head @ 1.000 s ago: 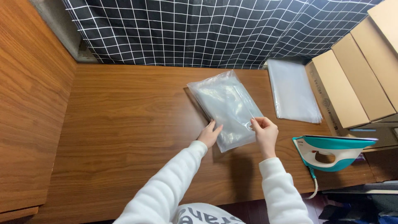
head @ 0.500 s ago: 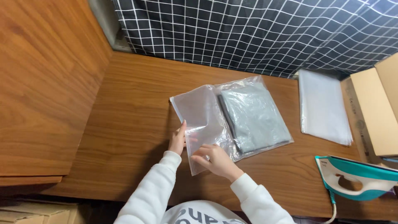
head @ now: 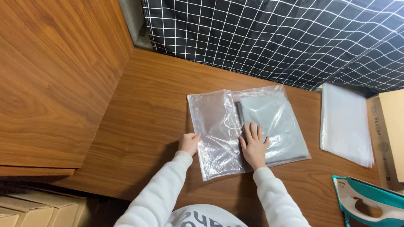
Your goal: Unboxing a shirt from a cardboard box, removing it from plastic packaging, unfolding it, and placing it on a hanger on a rack.
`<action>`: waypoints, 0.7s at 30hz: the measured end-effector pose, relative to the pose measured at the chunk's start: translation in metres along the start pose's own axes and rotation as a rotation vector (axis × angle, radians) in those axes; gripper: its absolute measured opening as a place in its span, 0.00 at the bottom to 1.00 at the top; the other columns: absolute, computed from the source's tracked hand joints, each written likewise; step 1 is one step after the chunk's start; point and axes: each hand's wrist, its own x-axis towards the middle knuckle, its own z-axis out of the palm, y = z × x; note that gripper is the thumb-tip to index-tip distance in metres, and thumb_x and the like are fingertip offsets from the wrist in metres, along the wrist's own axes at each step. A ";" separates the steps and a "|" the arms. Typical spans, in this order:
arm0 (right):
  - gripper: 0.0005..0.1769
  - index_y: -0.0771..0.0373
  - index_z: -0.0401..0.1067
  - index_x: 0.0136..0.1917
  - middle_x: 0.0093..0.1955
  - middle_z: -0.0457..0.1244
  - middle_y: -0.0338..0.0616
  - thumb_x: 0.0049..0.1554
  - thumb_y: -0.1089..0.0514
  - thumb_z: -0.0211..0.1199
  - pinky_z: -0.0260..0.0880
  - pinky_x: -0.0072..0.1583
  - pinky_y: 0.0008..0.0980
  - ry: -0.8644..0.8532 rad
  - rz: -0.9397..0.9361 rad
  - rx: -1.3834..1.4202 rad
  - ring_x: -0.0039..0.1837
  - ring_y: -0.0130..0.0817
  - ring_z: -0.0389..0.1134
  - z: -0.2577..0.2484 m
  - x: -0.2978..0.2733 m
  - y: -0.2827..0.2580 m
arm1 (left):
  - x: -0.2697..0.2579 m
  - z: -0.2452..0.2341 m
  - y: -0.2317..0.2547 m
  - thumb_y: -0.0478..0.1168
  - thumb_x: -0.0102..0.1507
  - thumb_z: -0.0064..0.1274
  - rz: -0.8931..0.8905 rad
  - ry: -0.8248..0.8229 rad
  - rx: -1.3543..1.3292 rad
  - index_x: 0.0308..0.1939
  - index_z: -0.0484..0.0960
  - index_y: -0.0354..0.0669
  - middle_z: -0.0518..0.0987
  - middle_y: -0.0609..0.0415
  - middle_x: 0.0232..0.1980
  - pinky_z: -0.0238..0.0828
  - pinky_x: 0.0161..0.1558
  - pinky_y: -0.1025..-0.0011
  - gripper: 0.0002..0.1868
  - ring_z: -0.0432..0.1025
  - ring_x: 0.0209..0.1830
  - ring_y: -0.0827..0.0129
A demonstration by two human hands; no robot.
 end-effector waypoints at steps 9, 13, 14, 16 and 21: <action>0.23 0.46 0.60 0.66 0.73 0.49 0.40 0.60 0.39 0.49 0.34 0.66 0.70 0.138 0.079 0.123 0.76 0.43 0.43 0.021 0.027 -0.001 | 0.094 -0.012 0.018 0.53 0.56 0.52 0.019 0.158 0.027 0.25 0.82 0.48 0.80 0.54 0.27 0.72 0.35 0.67 0.15 0.77 0.36 0.57; 0.23 0.48 0.63 0.63 0.70 0.52 0.42 0.57 0.40 0.54 0.36 0.65 0.67 0.221 -0.045 0.095 0.73 0.43 0.48 0.013 0.087 -0.042 | 0.107 -0.032 0.054 0.54 0.57 0.50 0.006 0.196 -0.025 0.34 0.83 0.49 0.82 0.55 0.37 0.71 0.44 0.63 0.16 0.75 0.45 0.56; 0.22 0.46 0.65 0.61 0.68 0.54 0.39 0.56 0.39 0.55 0.44 0.64 0.61 0.218 -0.160 0.119 0.72 0.40 0.51 0.017 0.106 -0.049 | 0.108 -0.034 0.059 0.53 0.59 0.48 0.008 0.210 -0.029 0.38 0.83 0.49 0.82 0.54 0.40 0.71 0.46 0.63 0.16 0.74 0.47 0.55; 0.21 0.45 0.67 0.59 0.67 0.56 0.35 0.55 0.39 0.57 0.52 0.63 0.56 0.209 -0.282 0.148 0.71 0.37 0.53 0.016 0.138 -0.073 | 0.111 -0.038 0.064 0.53 0.60 0.47 0.003 0.231 -0.033 0.41 0.82 0.49 0.81 0.53 0.43 0.71 0.49 0.62 0.16 0.73 0.49 0.55; 0.19 0.48 0.66 0.46 0.56 0.59 0.31 0.57 0.34 0.50 0.60 0.57 0.52 -0.130 -0.516 0.127 0.64 0.35 0.58 0.026 0.205 -0.128 | 0.060 -0.062 0.125 0.52 0.61 0.47 0.086 0.240 -0.086 0.38 0.81 0.46 0.82 0.49 0.36 0.72 0.44 0.58 0.15 0.75 0.44 0.50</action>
